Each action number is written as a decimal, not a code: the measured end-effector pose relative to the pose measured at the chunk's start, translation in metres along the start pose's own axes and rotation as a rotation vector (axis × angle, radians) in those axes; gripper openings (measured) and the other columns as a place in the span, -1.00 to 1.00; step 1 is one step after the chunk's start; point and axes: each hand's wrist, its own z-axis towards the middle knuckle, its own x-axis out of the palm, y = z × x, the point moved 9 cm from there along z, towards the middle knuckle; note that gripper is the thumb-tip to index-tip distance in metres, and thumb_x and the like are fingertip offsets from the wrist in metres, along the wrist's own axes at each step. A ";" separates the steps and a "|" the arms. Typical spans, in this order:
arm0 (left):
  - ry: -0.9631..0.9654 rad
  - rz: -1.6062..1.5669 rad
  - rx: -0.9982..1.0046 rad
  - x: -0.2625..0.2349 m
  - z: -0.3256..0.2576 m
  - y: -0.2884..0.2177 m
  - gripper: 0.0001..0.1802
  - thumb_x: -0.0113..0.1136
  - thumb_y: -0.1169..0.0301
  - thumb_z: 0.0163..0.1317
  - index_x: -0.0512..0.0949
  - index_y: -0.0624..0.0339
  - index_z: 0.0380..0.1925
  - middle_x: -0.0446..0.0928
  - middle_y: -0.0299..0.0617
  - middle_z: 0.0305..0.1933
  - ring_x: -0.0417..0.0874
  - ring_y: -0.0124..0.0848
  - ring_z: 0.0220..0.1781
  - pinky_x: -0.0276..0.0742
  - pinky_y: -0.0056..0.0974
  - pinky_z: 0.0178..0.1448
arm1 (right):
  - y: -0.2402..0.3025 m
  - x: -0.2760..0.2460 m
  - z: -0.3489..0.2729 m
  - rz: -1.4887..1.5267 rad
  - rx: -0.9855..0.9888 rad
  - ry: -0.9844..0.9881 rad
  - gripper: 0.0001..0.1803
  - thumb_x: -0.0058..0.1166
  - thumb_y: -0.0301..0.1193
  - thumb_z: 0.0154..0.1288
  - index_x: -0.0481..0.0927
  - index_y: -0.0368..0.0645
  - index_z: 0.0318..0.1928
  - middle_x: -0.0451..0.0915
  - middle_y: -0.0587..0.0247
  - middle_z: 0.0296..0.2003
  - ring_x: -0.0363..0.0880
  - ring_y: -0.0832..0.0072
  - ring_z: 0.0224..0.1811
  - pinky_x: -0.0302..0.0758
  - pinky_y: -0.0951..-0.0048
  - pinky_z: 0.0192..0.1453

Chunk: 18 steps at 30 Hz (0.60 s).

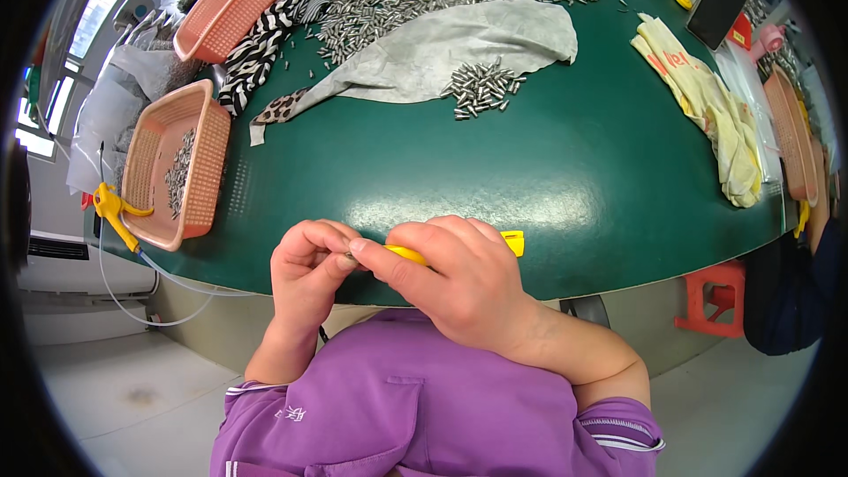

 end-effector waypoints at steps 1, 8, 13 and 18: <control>0.000 0.000 0.001 0.000 0.000 0.000 -0.86 0.14 0.76 0.22 0.51 0.36 -0.26 0.58 -0.08 -0.18 0.61 -0.41 -0.12 0.60 -0.34 -0.02 | 0.000 -0.001 0.000 0.013 0.001 -0.014 -0.59 0.23 -0.40 0.09 0.66 0.07 0.02 0.54 0.44 -0.29 0.56 0.47 -0.35 0.44 0.44 -0.35; -0.023 0.000 0.015 -0.003 0.000 -0.001 -0.86 0.13 0.76 0.22 0.51 0.35 -0.27 0.58 -0.09 -0.18 0.61 -0.41 -0.13 0.59 -0.34 0.00 | -0.001 0.000 0.003 0.085 0.015 -0.001 -0.58 0.31 -0.41 0.03 0.66 0.02 -0.01 0.56 0.42 -0.33 0.54 0.47 -0.43 0.45 0.47 -0.41; -0.004 0.003 0.031 -0.002 0.000 -0.002 -0.86 0.14 0.76 0.22 0.52 0.35 -0.27 0.58 -0.09 -0.16 0.61 -0.41 -0.11 0.59 -0.34 0.00 | -0.001 0.000 0.003 0.093 0.019 0.002 -0.58 0.31 -0.41 0.03 0.66 0.03 -0.01 0.56 0.42 -0.33 0.54 0.48 -0.43 0.45 0.47 -0.42; -0.001 -0.017 0.013 -0.002 0.000 0.000 -0.86 0.14 0.75 0.23 0.52 0.35 -0.25 0.58 -0.08 -0.16 0.61 -0.40 -0.10 0.59 -0.33 0.00 | -0.001 0.001 0.003 0.053 0.025 0.015 -0.61 0.25 -0.40 0.07 0.66 0.06 -0.01 0.55 0.43 -0.33 0.54 0.47 -0.40 0.44 0.46 -0.38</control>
